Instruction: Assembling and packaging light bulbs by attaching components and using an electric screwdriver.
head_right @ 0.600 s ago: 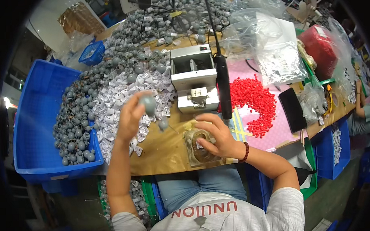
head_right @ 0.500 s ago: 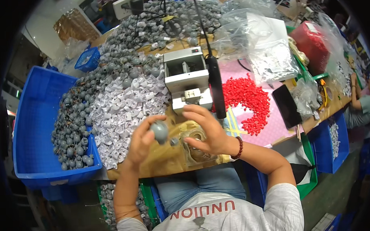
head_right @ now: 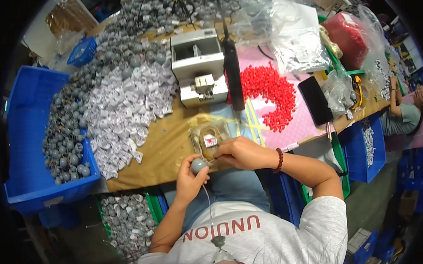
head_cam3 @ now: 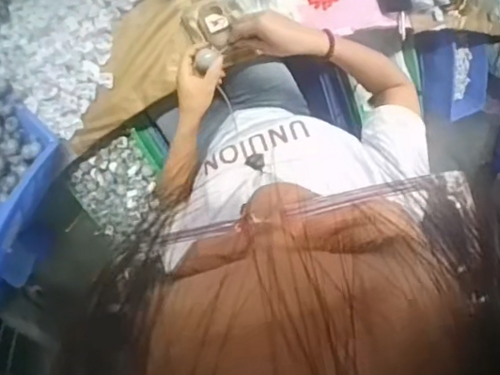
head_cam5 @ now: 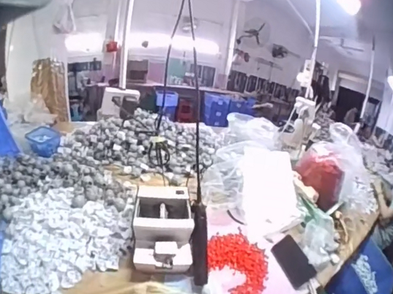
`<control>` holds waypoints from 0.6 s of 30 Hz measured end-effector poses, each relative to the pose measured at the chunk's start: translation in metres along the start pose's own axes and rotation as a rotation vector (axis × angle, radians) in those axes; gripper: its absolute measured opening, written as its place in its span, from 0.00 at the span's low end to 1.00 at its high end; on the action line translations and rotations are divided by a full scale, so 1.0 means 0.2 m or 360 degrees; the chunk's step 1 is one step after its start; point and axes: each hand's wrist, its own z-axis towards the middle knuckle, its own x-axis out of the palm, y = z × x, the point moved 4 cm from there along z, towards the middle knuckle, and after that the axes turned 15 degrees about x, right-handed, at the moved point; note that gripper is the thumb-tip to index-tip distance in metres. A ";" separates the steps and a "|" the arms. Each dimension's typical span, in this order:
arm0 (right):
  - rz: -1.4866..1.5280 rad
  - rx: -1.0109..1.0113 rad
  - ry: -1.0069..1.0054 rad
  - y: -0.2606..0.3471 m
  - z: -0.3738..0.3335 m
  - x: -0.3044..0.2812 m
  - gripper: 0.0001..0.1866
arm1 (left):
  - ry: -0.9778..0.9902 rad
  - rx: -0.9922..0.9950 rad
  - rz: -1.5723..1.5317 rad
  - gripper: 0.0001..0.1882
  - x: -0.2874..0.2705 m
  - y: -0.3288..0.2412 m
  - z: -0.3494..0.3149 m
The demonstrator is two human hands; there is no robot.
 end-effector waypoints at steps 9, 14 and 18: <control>-0.0698 -0.0314 -0.0476 -0.08 0.11 0.07 0.19 | -0.0125 0.0647 0.1227 0.24 0.06 -0.03 0.13; -0.0773 -0.0398 -0.0466 -0.11 0.17 0.09 0.15 | -0.0122 0.0751 0.1252 0.23 0.05 -0.02 0.19; -0.0863 -0.0462 -0.0410 -0.09 0.17 0.08 0.15 | -0.0109 0.0609 0.1193 0.22 0.05 -0.02 0.18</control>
